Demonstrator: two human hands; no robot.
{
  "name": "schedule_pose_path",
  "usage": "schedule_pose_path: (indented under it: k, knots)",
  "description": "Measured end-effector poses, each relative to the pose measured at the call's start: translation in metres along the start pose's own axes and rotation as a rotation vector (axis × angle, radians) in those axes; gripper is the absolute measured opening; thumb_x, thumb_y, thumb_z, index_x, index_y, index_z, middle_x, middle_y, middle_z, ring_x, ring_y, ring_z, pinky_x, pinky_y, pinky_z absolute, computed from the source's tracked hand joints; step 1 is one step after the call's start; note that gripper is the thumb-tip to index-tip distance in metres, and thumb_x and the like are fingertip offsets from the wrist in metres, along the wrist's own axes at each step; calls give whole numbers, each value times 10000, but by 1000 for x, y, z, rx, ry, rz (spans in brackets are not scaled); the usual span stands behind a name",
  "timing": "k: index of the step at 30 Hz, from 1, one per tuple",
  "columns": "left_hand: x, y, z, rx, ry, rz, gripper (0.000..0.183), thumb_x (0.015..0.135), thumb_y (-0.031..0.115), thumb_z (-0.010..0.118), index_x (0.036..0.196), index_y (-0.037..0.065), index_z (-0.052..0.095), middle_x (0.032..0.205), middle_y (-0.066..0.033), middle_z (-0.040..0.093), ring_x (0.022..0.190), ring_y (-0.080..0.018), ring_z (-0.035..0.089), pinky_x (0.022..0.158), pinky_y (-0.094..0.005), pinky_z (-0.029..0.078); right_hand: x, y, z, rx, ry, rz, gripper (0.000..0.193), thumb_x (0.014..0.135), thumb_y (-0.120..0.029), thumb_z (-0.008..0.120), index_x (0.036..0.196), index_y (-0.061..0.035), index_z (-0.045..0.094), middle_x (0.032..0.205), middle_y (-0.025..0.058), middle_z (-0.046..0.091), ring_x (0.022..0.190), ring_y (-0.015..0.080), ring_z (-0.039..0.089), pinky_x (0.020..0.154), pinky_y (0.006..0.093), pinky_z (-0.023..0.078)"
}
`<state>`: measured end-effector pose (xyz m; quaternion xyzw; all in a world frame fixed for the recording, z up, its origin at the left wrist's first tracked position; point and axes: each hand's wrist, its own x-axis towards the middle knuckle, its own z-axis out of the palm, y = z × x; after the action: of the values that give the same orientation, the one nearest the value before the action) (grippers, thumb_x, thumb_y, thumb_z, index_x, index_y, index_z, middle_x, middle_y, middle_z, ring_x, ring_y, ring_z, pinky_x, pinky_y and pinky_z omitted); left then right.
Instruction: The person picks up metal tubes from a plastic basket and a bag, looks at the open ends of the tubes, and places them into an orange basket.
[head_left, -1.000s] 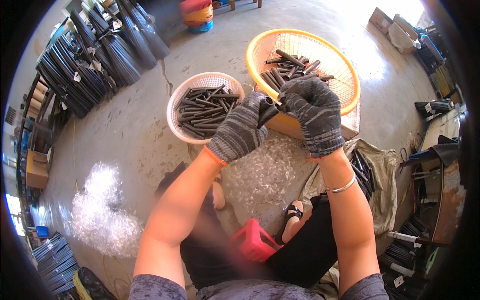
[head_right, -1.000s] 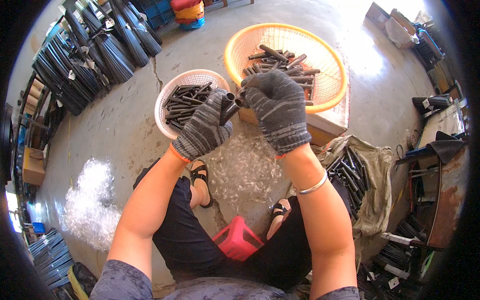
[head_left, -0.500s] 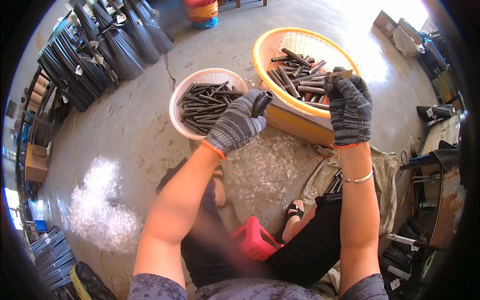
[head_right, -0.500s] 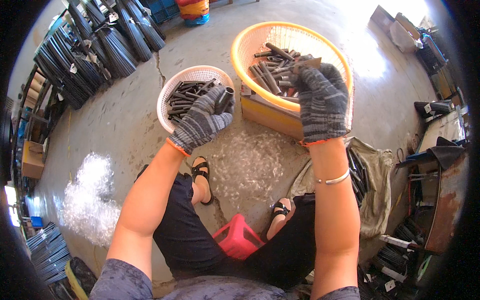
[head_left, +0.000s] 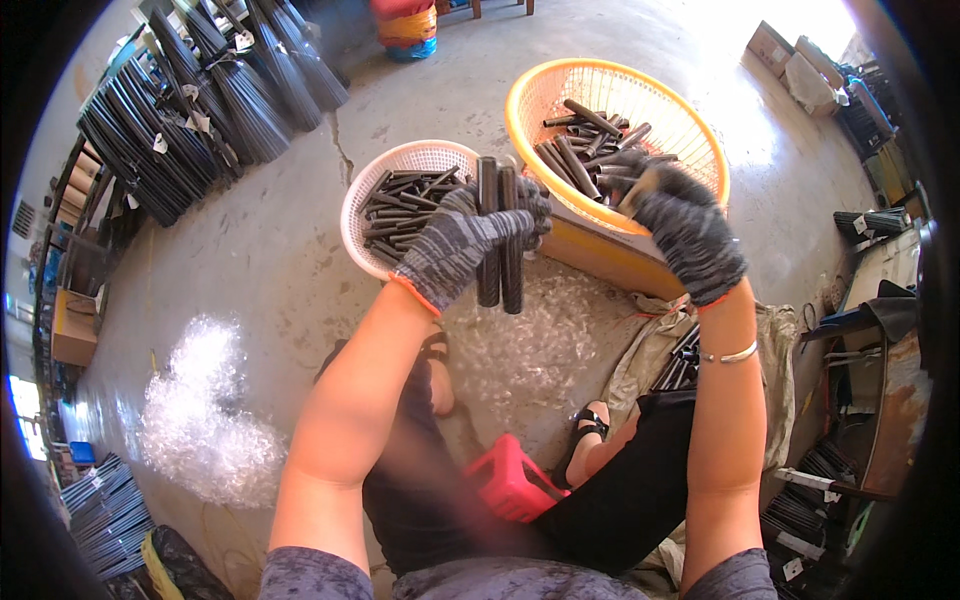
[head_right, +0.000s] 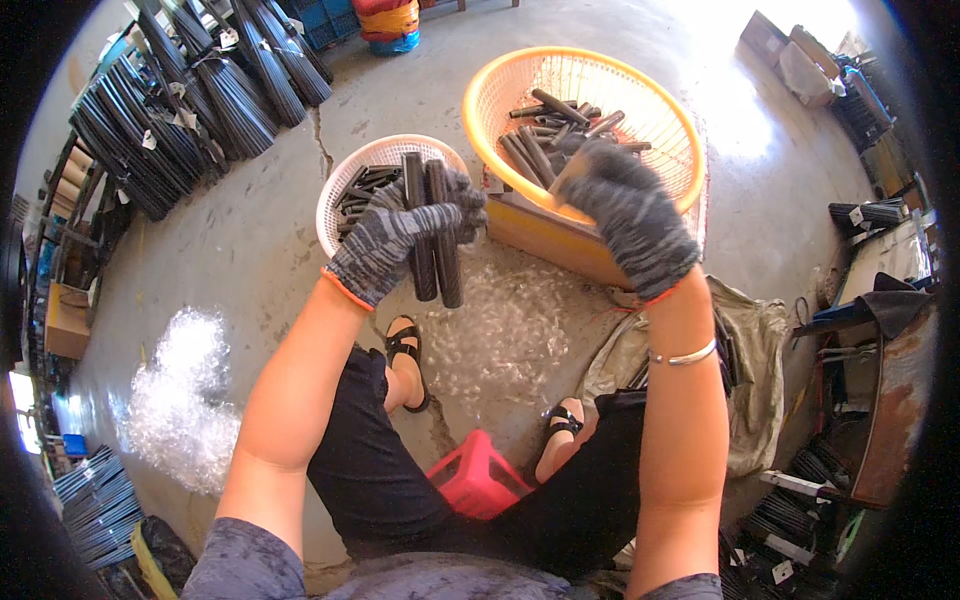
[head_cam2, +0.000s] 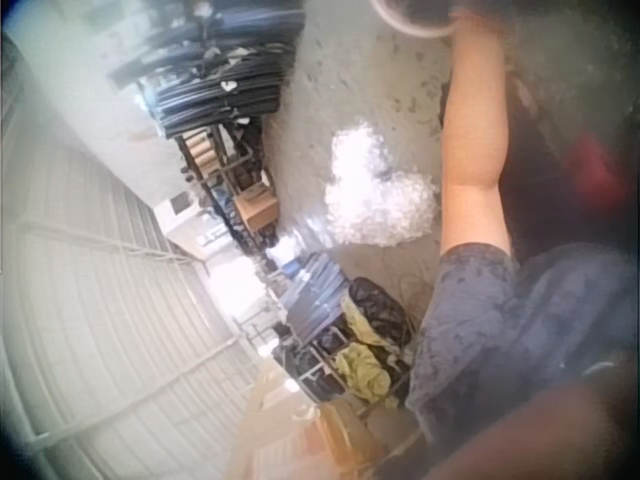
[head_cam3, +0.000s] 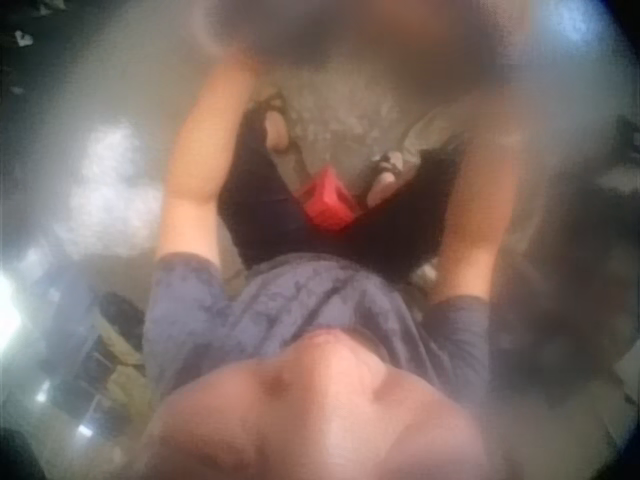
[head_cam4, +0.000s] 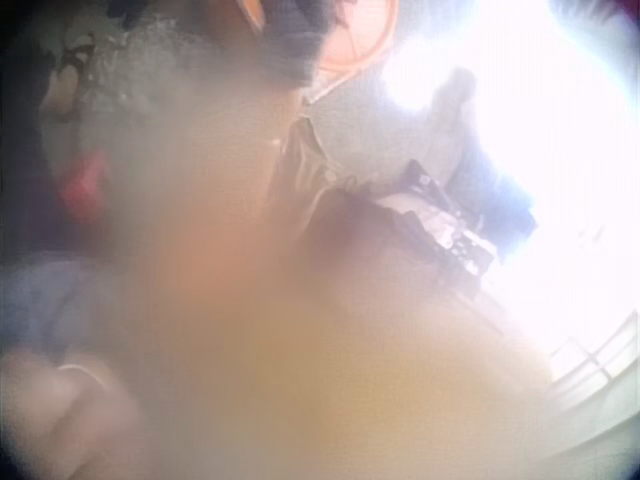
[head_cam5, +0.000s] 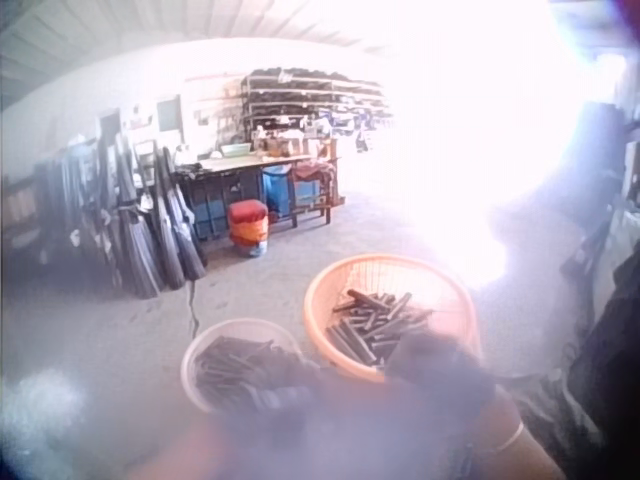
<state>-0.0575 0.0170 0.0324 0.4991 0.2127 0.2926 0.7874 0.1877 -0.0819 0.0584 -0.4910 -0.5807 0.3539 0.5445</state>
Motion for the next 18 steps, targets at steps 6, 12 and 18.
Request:
schedule_pose_path:
  k: [6, 12, 18]
  knots:
    - [1, 4, 7, -291, 165, 70, 208, 852, -8, 578, 1059, -22, 560, 936, -153, 657, 877, -254, 658, 781, -355, 562, -24, 12, 82, 233, -548, 382, 97, 794, -89, 706, 796, -23, 636, 869, 76, 657, 885, 137, 613, 828, 289, 503]
    - [5, 2, -1, -113, 270, 22, 223, 851, 69, 627, 1042, -25, 562, 915, -144, 658, 802, -221, 665, 722, -308, 563, -22, -1, 118, 589, -174, 571, 102, 782, -31, 703, 856, 17, 651, 812, 62, 656, 779, 125, 614, 742, 269, 512]
    - [5, 0, 11, 348, 158, 143, 388, 897, 191, 609, 1211, -12, 505, 1117, -122, 603, 1005, -198, 597, 882, -281, 473, -10, 17, 105, 658, 13, 429, 162, 767, -46, 722, 894, 14, 641, 829, 78, 657, 754, 148, 629, 705, 272, 534]
